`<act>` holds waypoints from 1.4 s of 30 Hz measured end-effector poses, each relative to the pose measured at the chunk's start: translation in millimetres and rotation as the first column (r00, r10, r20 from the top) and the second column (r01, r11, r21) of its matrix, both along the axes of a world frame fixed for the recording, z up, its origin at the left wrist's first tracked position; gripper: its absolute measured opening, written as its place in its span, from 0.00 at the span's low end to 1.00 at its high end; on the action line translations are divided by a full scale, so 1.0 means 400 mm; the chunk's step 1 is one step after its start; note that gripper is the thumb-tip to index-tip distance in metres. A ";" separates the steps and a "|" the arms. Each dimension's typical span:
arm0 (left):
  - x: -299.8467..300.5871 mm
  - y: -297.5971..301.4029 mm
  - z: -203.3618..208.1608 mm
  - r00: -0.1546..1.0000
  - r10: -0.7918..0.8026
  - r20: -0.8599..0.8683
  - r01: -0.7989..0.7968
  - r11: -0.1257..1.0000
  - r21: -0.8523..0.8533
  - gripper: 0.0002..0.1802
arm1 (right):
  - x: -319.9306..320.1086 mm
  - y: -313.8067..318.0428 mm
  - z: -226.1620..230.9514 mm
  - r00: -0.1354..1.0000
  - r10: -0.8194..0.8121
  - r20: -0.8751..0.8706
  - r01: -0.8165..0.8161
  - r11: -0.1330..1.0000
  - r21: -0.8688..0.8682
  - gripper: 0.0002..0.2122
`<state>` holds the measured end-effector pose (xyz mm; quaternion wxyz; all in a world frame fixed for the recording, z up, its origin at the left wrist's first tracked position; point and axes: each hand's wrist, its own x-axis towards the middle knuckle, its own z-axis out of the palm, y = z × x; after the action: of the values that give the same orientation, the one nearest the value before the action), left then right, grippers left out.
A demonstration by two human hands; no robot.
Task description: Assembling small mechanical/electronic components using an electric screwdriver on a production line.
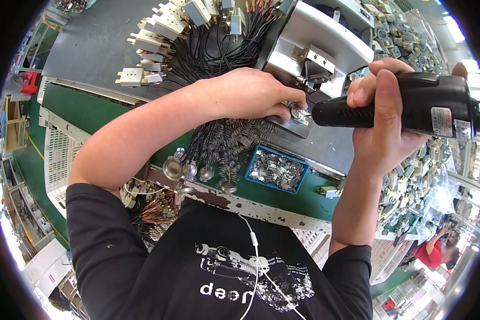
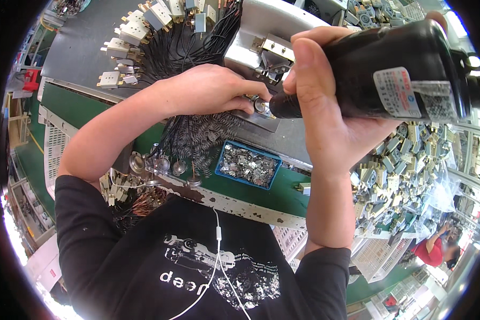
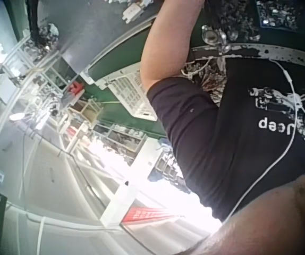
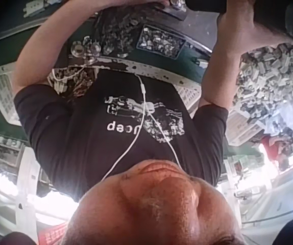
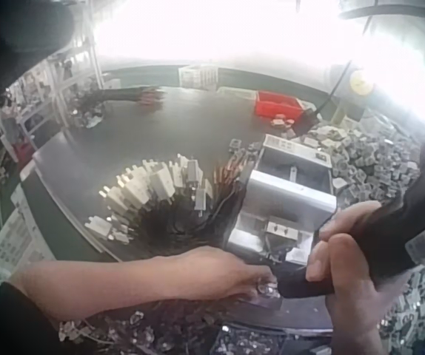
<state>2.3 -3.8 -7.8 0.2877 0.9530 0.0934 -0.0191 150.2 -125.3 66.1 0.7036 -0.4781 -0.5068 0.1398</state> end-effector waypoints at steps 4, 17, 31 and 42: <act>0.002 -0.001 -0.003 1.000 0.001 -0.005 -0.001 1.000 0.004 0.18 | 0.001 -0.003 -0.001 1.000 -0.003 -0.013 0.003 1.000 0.005 0.40; 0.003 -0.001 0.016 0.998 -0.069 0.002 0.068 0.995 0.075 0.18 | -0.025 0.017 -0.022 0.996 0.057 -0.066 -0.040 0.972 0.232 0.13; -0.001 -0.014 0.012 0.999 -0.035 -0.026 0.038 0.986 0.159 0.21 | -0.015 0.008 -0.008 0.995 0.021 0.100 -0.026 0.998 0.056 0.27; -0.030 -0.201 -0.042 0.877 -0.480 0.018 0.447 0.828 0.338 0.04 | 0.054 -0.053 0.136 0.985 0.155 -0.073 -0.141 0.977 0.160 0.14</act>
<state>-9.6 -84.4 -24.8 0.1184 0.9807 -0.1538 -0.0240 172.0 -146.5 120.3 0.7471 -0.3766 -0.5199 0.1724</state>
